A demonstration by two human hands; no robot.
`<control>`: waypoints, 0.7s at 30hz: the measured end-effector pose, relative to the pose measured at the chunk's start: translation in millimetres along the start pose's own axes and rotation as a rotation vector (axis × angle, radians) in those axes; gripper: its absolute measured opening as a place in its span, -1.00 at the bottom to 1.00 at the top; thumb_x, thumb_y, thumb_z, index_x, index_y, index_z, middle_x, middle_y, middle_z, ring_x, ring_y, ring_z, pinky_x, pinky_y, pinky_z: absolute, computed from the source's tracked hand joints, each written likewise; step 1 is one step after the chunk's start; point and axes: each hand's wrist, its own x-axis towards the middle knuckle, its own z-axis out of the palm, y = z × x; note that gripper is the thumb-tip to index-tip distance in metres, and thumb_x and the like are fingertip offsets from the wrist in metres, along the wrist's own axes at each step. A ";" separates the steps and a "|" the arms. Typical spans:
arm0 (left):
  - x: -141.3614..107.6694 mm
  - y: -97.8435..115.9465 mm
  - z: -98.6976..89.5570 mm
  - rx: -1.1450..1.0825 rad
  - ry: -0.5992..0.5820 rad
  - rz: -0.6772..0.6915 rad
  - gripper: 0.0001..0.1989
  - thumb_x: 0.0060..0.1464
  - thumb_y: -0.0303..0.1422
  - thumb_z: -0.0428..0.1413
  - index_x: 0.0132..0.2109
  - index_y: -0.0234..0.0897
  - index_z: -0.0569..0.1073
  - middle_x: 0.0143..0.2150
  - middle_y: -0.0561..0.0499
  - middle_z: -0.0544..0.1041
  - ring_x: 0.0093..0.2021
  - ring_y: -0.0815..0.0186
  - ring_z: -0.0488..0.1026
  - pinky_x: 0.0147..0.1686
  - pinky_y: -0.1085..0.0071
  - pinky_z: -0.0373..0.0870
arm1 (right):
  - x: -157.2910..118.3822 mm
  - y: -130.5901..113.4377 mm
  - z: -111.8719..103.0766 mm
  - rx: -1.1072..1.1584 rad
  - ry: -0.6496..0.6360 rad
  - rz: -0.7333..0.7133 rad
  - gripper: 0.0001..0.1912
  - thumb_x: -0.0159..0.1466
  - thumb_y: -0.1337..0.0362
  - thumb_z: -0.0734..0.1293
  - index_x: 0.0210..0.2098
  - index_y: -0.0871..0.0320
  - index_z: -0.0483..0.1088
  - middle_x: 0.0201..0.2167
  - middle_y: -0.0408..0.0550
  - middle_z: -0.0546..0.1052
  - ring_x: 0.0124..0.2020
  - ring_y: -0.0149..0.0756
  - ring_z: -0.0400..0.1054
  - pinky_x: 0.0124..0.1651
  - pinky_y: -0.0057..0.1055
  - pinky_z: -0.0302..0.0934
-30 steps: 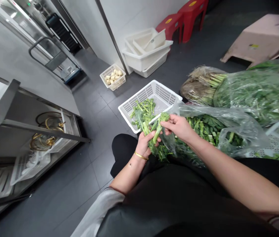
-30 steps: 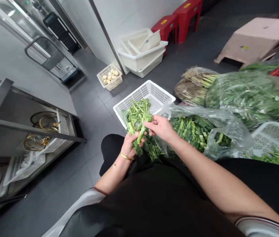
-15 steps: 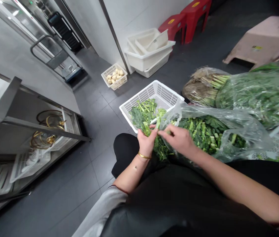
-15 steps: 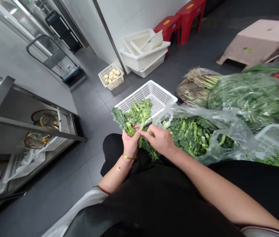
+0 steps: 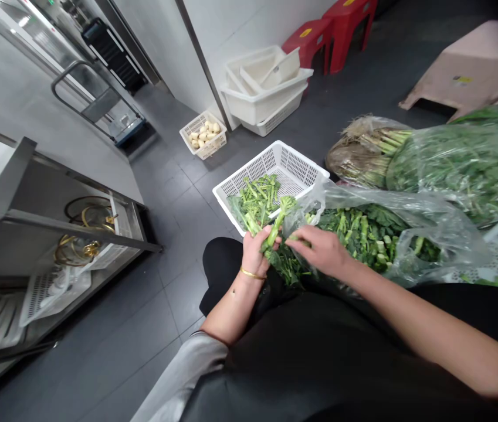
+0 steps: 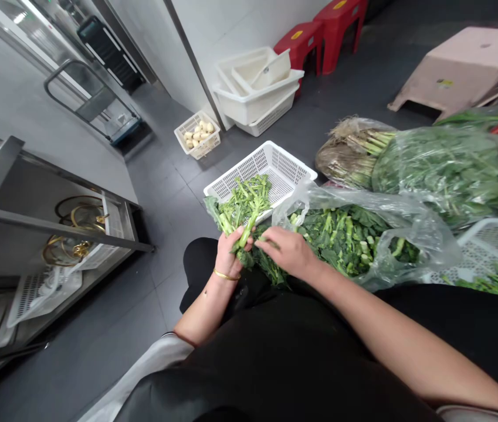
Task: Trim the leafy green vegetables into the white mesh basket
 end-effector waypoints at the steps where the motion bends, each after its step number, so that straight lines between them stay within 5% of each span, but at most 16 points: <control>1: 0.2 2.0 -1.9 -0.034 -0.059 -0.058 -0.62 -0.20 -0.26 0.27 -0.26 -0.35 0.34 -0.39 -0.03 0.48 -0.57 0.50 0.31 -0.64 0.57 0.14 | 1.9 3.3 -1.8 0.160 -0.008 0.116 -0.74 0.20 0.05 0.27 -0.31 0.11 0.39 -0.49 -0.11 0.46 -0.48 -0.34 0.34 -0.43 -0.40 0.19; 3: -1.4 3.2 -5.4 -0.077 -0.171 -0.164 -0.61 -0.21 -0.23 0.27 -0.27 -0.37 0.37 -0.40 -0.05 0.47 -0.60 0.54 0.25 -0.68 0.57 0.07 | 9.2 10.8 -5.7 0.466 -0.023 0.285 -0.65 0.15 -0.02 0.30 -0.25 0.12 0.35 -0.48 -0.12 0.47 -0.51 -0.33 0.35 -0.49 -0.40 0.19; 6: -6.7 0.0 -6.7 -0.067 -0.262 -0.235 -0.59 -0.21 -0.16 0.26 -0.28 -0.37 0.40 -0.45 -0.04 0.45 -0.61 0.52 0.23 -0.69 0.55 0.06 | 19.3 16.5 -7.3 0.615 -0.009 0.361 -0.62 0.13 -0.08 0.30 -0.46 0.13 0.28 -0.66 -0.20 0.38 -0.67 -0.40 0.23 -0.58 -0.44 0.10; 9: -13.3 -6.0 -3.2 0.045 -0.248 -0.137 -0.58 -0.24 -0.16 0.29 -0.30 -0.37 0.40 -0.45 -0.04 0.47 -0.60 0.47 0.29 -0.65 0.51 0.16 | 18.8 10.7 -0.7 0.294 0.099 0.357 -0.57 0.18 -0.07 0.26 -0.61 0.11 0.18 -0.78 -0.25 0.23 -0.74 -0.46 0.08 -0.60 -0.46 -0.01; 12: -12.6 -12.6 0.2 0.084 -0.123 -0.010 -0.64 -0.25 -0.26 0.31 -0.32 -0.35 0.38 -0.48 0.03 0.46 -0.57 0.44 0.34 -0.55 0.49 0.26 | 7.8 -0.6 10.3 -0.181 0.236 0.120 -0.57 0.26 0.02 0.19 -0.63 0.12 0.19 -0.69 -0.15 0.31 -0.63 -0.42 0.15 -0.53 -0.44 -0.02; 16: 29.3 -3.0 -3.2 0.085 0.028 0.007 -0.70 -0.20 -0.29 0.26 -0.34 -0.36 0.36 -0.49 0.02 0.46 -0.60 0.46 0.33 -0.56 0.49 0.26 | -11.0 5.8 20.5 -0.425 0.005 -0.182 -0.61 0.32 0.08 0.13 -0.53 0.14 0.32 -0.55 -0.08 0.42 -0.53 -0.40 0.25 -0.46 -0.44 0.02; 21: 108.2 52.2 -12.0 0.215 0.148 0.026 -0.66 -0.23 -0.46 0.27 -0.28 -0.28 0.30 -0.53 0.14 0.38 -0.61 0.49 0.32 -0.55 0.53 0.27 | -25.4 49.3 22.4 -0.433 -0.332 0.062 -0.65 0.21 -0.02 0.25 -0.32 0.15 0.44 -0.42 -0.01 0.51 -0.40 -0.24 0.39 -0.34 -0.36 0.21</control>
